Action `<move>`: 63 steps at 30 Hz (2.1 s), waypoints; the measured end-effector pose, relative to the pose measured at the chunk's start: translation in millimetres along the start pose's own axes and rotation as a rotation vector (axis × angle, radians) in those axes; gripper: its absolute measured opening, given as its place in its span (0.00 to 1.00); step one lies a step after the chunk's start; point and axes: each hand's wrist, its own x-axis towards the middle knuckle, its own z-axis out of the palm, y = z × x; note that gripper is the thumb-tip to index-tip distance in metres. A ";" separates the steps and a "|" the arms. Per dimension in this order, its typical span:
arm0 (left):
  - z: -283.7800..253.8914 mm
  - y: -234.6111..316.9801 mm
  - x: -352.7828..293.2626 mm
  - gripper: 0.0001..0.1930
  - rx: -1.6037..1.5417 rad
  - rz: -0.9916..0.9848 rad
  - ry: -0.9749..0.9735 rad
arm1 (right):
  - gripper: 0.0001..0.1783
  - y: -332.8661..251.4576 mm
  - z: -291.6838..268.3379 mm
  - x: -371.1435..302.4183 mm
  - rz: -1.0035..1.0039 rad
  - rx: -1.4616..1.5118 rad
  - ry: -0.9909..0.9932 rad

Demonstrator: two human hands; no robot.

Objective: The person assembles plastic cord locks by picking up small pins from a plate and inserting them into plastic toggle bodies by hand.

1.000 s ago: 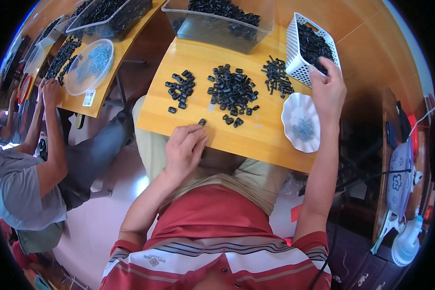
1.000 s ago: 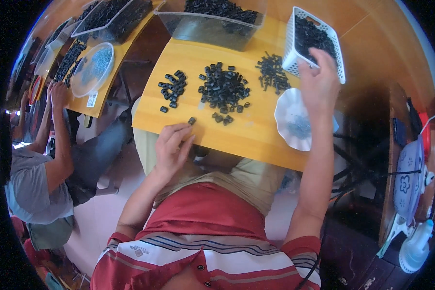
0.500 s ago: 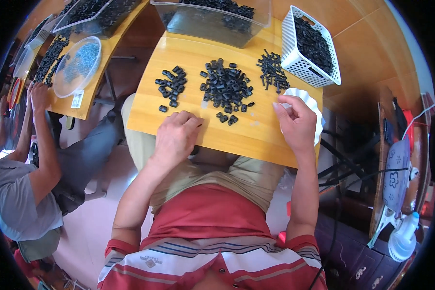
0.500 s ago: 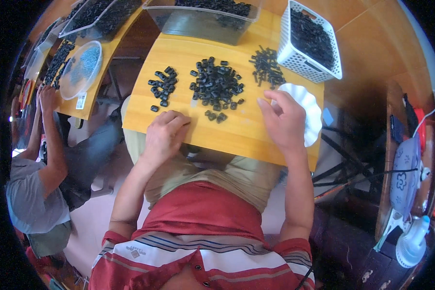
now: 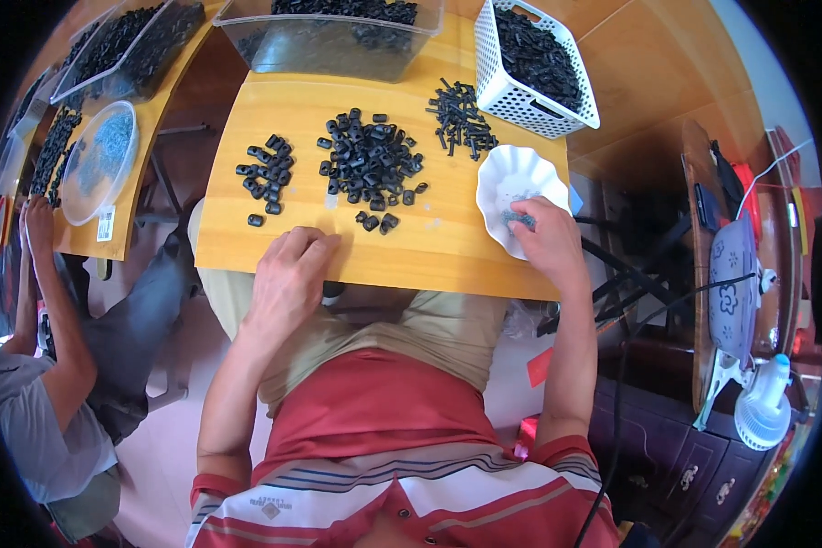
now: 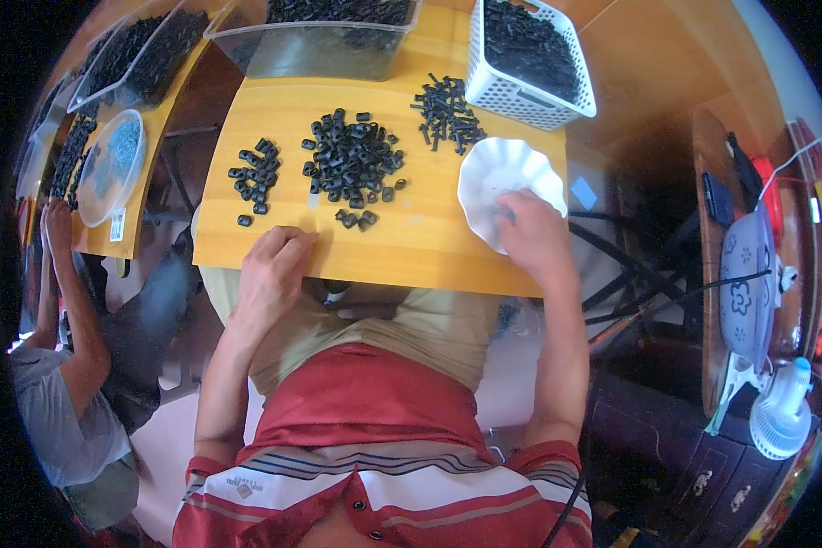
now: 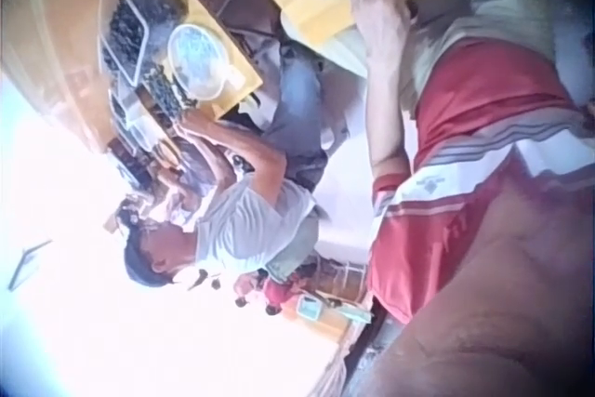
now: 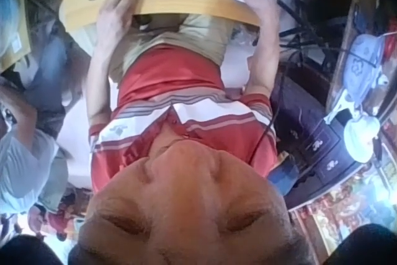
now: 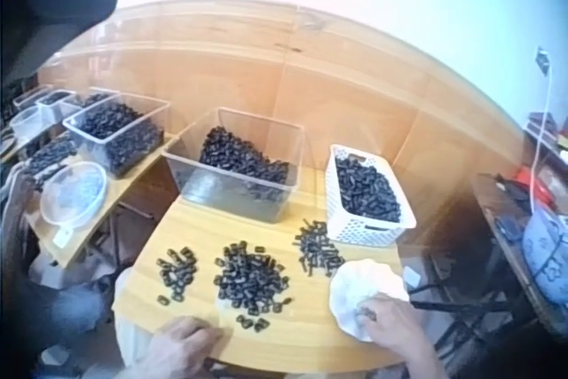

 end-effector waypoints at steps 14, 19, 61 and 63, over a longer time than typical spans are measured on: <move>-1.5 14.4 -3.7 0.09 -0.192 -0.099 0.091 | 0.11 6.3 20.8 5.5 -0.070 0.040 0.095; 0.5 14.0 -5.5 0.08 -0.234 -0.129 0.113 | 0.10 4.6 22.0 3.0 -0.094 0.077 0.137; 21.5 52.2 -5.4 0.07 -0.719 -0.330 0.179 | 0.12 25.3 18.0 -14.6 0.121 0.490 0.157; 25.6 56.5 -6.9 0.07 -0.782 -0.347 0.167 | 0.12 26.6 18.8 -15.0 0.102 0.523 0.172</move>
